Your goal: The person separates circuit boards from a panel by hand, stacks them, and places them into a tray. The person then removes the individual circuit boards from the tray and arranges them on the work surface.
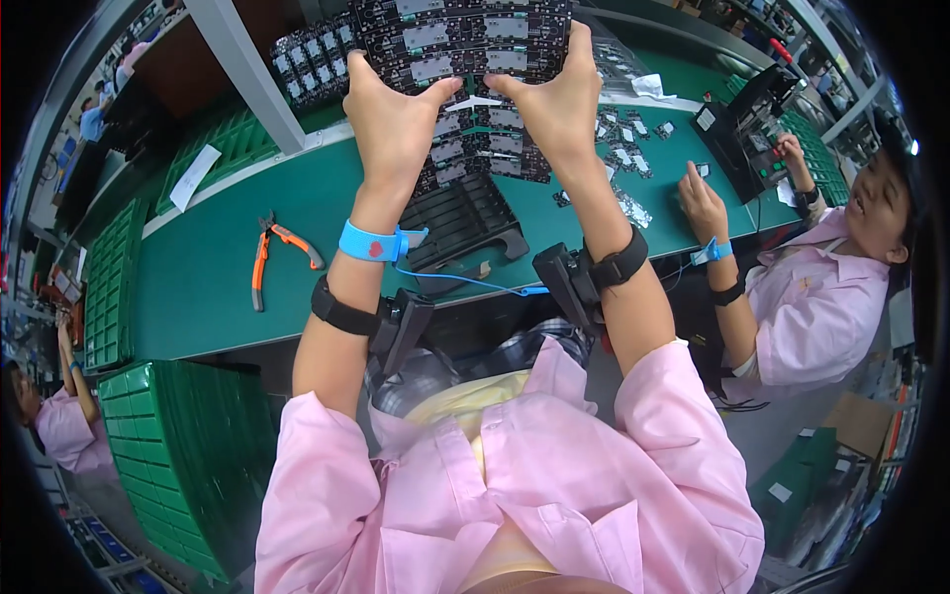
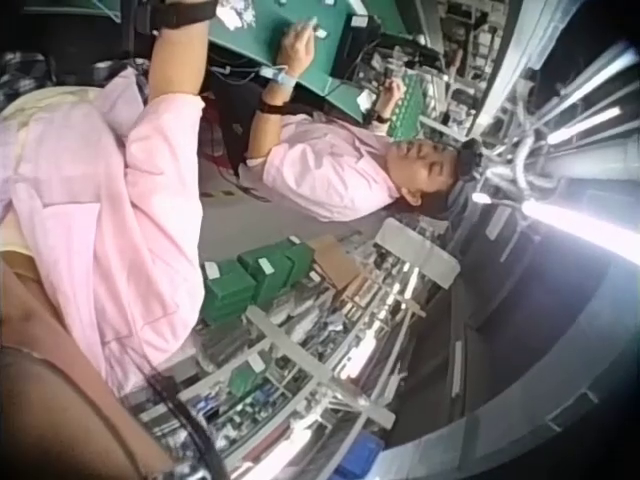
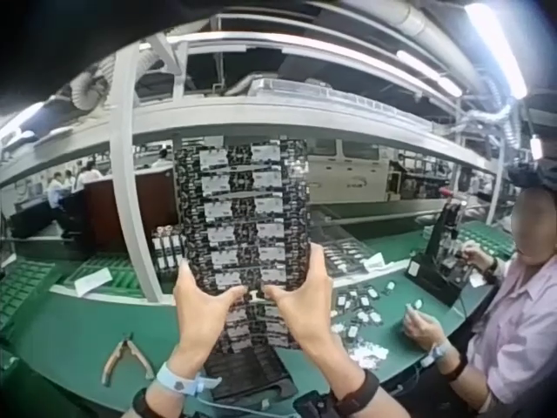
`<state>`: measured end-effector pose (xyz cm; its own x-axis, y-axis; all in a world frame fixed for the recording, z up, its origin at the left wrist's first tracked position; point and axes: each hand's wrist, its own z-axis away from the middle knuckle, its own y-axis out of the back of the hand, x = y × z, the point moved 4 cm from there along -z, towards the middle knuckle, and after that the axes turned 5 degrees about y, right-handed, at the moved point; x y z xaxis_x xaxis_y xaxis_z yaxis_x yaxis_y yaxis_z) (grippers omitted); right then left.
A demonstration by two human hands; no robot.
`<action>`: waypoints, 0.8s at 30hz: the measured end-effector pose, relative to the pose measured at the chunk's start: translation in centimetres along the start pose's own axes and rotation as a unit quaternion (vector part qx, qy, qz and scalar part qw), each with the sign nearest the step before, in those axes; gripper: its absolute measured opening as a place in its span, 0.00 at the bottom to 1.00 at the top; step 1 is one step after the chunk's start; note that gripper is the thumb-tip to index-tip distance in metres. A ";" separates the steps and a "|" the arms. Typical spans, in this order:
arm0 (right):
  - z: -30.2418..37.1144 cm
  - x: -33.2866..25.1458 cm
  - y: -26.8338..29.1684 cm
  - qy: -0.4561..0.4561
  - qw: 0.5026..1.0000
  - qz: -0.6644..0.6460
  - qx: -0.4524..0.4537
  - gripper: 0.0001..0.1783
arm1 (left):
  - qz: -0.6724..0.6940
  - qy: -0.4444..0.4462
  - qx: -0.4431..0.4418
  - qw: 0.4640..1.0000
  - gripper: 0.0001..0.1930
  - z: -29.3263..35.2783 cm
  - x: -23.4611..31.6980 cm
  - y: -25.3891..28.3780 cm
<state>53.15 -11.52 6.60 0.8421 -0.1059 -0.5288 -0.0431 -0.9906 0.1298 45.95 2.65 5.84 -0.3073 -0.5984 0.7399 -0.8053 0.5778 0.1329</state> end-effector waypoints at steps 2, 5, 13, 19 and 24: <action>-0.2 0.3 0.1 0.002 0.999 -0.023 -0.027 0.31 | 0.014 0.002 0.003 1.000 0.27 -0.5 -0.2 0.2; -0.7 0.7 0.7 -0.026 0.993 -0.084 -0.082 0.31 | 0.033 0.034 -0.145 0.988 0.25 -1.7 -1.0 0.5; -1.9 -1.4 1.3 -0.219 0.938 -0.244 -0.117 0.22 | 0.203 0.071 -0.206 0.955 0.21 -0.7 -0.6 0.3; -1.7 -1.4 0.7 -0.049 0.963 -0.216 -0.153 0.15 | 0.249 0.137 -0.160 0.945 0.18 -3.0 0.4 1.3; -1.5 -1.3 0.6 -0.124 0.957 -0.194 -0.177 0.16 | 0.234 0.095 -0.162 0.954 0.16 -2.7 1.5 1.1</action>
<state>52.79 -11.88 8.59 0.6023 0.2038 -0.7718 0.4690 -0.8728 0.1355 45.94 3.84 8.87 -0.4724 -0.1390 0.8703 -0.3943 0.9165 -0.0677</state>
